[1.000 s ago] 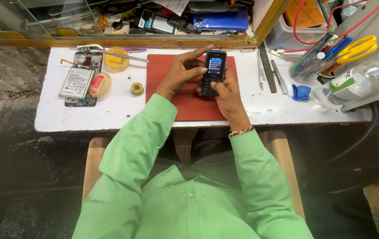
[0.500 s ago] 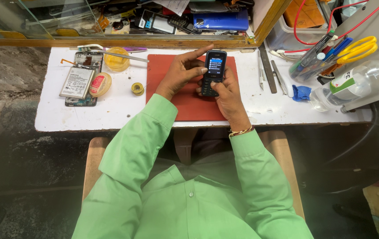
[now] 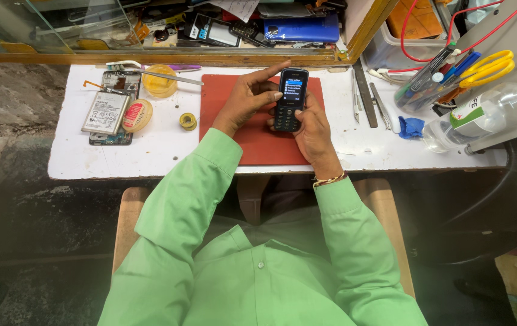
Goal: The person removes the back cover of a Nokia mobile phone, inserts the battery, and powers the device on. They navigate the menu to check settings, then remove the back cover again. The phone is handled throughout the clip.
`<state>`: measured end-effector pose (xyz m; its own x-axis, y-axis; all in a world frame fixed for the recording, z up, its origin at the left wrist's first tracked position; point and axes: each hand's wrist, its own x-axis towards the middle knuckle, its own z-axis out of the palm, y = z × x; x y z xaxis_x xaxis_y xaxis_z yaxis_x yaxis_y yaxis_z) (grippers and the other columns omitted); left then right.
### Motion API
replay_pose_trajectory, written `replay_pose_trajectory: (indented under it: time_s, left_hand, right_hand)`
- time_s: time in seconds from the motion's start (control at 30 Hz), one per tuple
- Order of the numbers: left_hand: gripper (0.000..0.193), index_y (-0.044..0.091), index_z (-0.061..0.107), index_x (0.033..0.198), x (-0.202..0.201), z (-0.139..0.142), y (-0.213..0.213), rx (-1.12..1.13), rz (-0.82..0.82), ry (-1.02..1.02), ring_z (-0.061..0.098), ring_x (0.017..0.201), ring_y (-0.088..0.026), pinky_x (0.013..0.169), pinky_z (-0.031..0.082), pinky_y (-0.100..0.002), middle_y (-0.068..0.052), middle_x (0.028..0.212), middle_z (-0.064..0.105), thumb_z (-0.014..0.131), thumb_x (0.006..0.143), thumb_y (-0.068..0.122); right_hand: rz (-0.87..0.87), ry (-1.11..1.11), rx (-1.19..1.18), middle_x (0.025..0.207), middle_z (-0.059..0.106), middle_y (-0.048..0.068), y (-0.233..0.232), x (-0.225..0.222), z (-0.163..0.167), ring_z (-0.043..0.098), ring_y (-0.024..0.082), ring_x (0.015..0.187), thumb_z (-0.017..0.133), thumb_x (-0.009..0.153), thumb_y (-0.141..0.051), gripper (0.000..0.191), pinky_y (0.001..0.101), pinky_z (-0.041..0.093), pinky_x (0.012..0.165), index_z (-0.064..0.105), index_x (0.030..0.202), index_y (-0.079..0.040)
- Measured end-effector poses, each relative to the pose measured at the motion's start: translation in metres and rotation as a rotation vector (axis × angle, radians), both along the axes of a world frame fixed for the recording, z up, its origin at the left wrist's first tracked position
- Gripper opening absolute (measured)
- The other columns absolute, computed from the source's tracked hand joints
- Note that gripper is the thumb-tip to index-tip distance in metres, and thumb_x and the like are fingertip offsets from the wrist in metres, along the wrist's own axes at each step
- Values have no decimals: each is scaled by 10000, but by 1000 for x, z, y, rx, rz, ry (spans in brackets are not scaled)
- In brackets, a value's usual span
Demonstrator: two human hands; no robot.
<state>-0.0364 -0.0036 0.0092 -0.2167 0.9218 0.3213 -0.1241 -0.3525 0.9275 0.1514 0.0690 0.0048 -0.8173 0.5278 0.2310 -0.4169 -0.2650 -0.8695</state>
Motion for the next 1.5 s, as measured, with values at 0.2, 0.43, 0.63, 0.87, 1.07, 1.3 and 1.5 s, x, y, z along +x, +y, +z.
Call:
replay_pose_trajectory:
  time_s: [0.2, 0.43, 0.63, 0.87, 1.07, 1.3, 1.5]
  left_hand:
    - [630, 197, 588, 1479, -1, 0, -1, -33, -4, -19, 663, 856, -52, 784, 570, -210, -6, 923, 744, 755, 889, 55]
    - [628, 194, 592, 1484, -1, -1, 0, -6, 4, 7, 667, 864, -60, 815, 572, -219, -12, 929, 746, 759, 896, 49]
    - [624, 191, 587, 1482, 0, -1, -1, -2, -10, -8, 677, 869, -64, 839, 591, -237, -17, 927, 745, 748, 896, 47]
    - [623, 171, 585, 1487, -1, -2, 1, 33, -16, -1, 684, 901, -78, 888, 581, -253, -22, 969, 750, 752, 901, 39]
    - [621, 168, 583, 1485, 0, -2, 1, 43, -27, -10, 691, 921, -79, 890, 587, -250, -22, 990, 754, 752, 901, 39]
    - [629, 172, 583, 1489, 0, -1, 0, 9, -15, -8, 679, 888, -74, 849, 579, -242, -24, 950, 750, 746, 895, 44]
    - [615, 178, 594, 1481, -1, -2, 1, 45, -16, 4, 691, 907, -82, 891, 582, -254, -28, 971, 755, 754, 902, 44]
  right_hand:
    - [7, 1, -10, 1164, 669, 233, 0, 1, 1, 727, 335, 990, 352, 978, -50, 511, 472, 617, 915, 354, 1488, -11]
    - [-5, -9, 19, 1159, 675, 232, 0, 1, -1, 731, 334, 1000, 350, 978, -53, 479, 471, 619, 924, 371, 1455, -12]
    - [-44, -49, 67, 1153, 680, 191, -1, 0, -1, 740, 288, 979, 442, 979, 42, 411, 426, 639, 907, 416, 1384, -20]
    - [-67, -82, 51, 1126, 688, 156, -3, -1, 2, 748, 253, 957, 426, 953, 87, 444, 406, 647, 883, 408, 1379, -38]
    - [-69, -79, 61, 1123, 689, 162, -4, -1, 3, 749, 256, 954, 444, 963, 73, 434, 408, 647, 883, 406, 1382, -38]
    - [-56, -67, 63, 1121, 693, 161, -4, 0, 3, 751, 255, 958, 458, 960, 54, 430, 404, 648, 889, 411, 1375, -47]
    - [-55, -65, 64, 1123, 698, 166, -3, -1, 2, 753, 261, 964, 462, 967, 47, 409, 412, 650, 893, 416, 1363, -43]
